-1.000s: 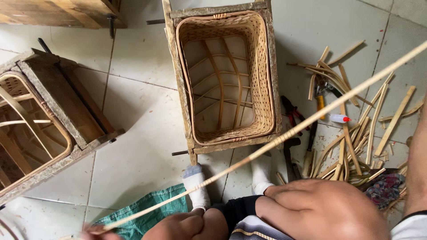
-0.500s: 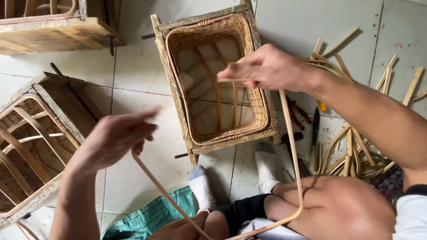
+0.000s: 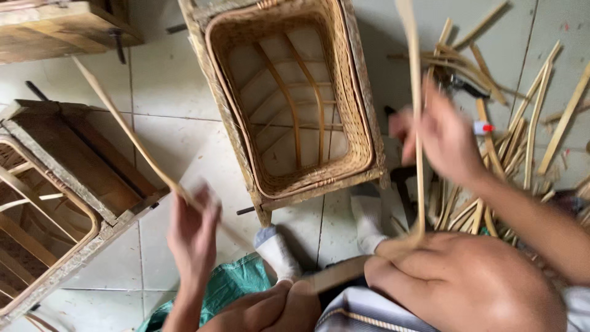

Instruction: The person assembles a rectangular woven basket by inserting thin wooden strips into a frame, applying glue to the joints, and tapping them into place with a hammer. They also use pliers to trim excess material and adjust the strips.

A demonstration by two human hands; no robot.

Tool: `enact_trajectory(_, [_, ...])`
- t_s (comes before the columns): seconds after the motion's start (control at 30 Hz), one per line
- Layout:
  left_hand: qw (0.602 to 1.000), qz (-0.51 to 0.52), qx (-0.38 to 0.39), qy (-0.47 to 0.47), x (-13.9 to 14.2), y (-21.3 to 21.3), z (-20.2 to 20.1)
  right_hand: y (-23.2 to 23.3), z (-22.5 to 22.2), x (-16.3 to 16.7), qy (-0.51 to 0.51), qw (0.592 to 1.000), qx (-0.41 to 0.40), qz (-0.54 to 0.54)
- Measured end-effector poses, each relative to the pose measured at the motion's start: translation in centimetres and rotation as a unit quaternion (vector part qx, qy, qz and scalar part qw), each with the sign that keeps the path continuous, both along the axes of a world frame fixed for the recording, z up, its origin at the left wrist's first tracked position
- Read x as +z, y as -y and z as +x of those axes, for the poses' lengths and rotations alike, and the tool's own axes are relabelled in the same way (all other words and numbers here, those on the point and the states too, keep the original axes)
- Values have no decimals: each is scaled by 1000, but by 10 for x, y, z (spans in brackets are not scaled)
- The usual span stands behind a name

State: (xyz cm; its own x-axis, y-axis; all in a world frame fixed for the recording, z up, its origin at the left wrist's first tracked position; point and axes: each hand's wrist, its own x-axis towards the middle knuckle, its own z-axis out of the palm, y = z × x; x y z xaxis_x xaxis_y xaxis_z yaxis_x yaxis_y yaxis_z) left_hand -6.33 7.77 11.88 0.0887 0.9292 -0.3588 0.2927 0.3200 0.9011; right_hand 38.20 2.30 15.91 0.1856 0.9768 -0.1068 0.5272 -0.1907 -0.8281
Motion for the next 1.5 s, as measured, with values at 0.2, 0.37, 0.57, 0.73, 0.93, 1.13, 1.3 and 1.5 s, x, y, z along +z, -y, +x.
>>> enact_trajectory(0.2, [918, 360, -133, -104, -50, -155, 79, -99, 10, -65, 7, 990, -51, 131])
enact_trajectory(0.37, [866, 389, -201, -243, -84, -194, 140, -115, -9, -111, 103, 973, -17, 206])
enact_trajectory(0.57, [866, 338, -249, -269, -109, -168, 147, -108, -27, -150, 149, 973, -6, 179])
enact_trajectory(0.73, [836, 315, -244, -377, -110, -161, 136, -113, -50, -175, 277, 943, -9, 186])
enact_trajectory(0.93, [849, 319, -229, -353, -116, -160, 134, -116, -39, -168, 409, 905, -9, 113])
enact_trajectory(1.13, [811, 401, -258, -339, -82, -109, 119, -107, -30, -149, 148, 986, -70, -31])
enact_trajectory(1.3, [728, 289, -532, -320, -72, -35, 110, -113, -38, -153, 177, 968, -68, 165])
enact_trajectory(1.5, [680, 296, -609, -281, -84, -24, 109, -112, -35, -148, 287, 936, -91, 184])
